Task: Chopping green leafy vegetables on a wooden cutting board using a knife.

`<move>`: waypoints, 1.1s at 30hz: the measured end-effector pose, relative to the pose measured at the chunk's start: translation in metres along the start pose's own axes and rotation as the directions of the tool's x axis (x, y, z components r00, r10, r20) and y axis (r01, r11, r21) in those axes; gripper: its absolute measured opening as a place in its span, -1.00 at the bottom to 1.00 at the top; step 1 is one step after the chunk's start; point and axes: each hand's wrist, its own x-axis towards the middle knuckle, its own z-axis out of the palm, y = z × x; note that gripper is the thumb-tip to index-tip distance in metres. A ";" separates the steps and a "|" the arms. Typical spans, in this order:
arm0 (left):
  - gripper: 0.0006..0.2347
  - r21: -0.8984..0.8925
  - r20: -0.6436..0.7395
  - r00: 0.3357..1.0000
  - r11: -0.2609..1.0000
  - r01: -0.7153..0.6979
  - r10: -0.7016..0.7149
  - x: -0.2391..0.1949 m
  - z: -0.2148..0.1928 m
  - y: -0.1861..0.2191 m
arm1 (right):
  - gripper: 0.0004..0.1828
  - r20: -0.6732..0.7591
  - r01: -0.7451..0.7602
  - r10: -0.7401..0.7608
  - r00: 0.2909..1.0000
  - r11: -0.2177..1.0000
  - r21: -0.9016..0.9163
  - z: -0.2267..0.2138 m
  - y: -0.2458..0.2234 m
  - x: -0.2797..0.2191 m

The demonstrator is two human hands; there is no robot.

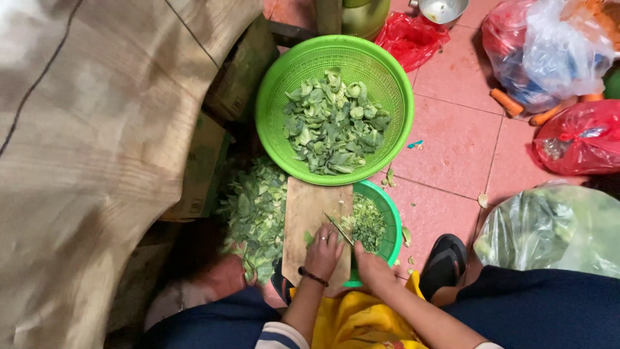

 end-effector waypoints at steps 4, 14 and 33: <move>-0.85 0.000 0.025 0.998 0.998 0.064 -0.064 -0.009 0.022 -0.013 | -0.52 0.013 0.115 -0.115 0.993 0.993 0.037 -0.001 0.021 0.006; -0.83 -0.081 -0.042 0.989 0.987 0.140 -0.143 0.002 0.031 -0.001 | -0.45 -0.131 0.085 -0.099 0.986 0.990 -0.108 -0.024 0.009 -0.040; -0.86 -0.098 -0.068 0.981 0.980 0.173 -0.180 0.005 0.023 0.004 | -0.65 -0.035 0.032 -0.031 0.999 0.999 0.020 -0.002 0.021 0.006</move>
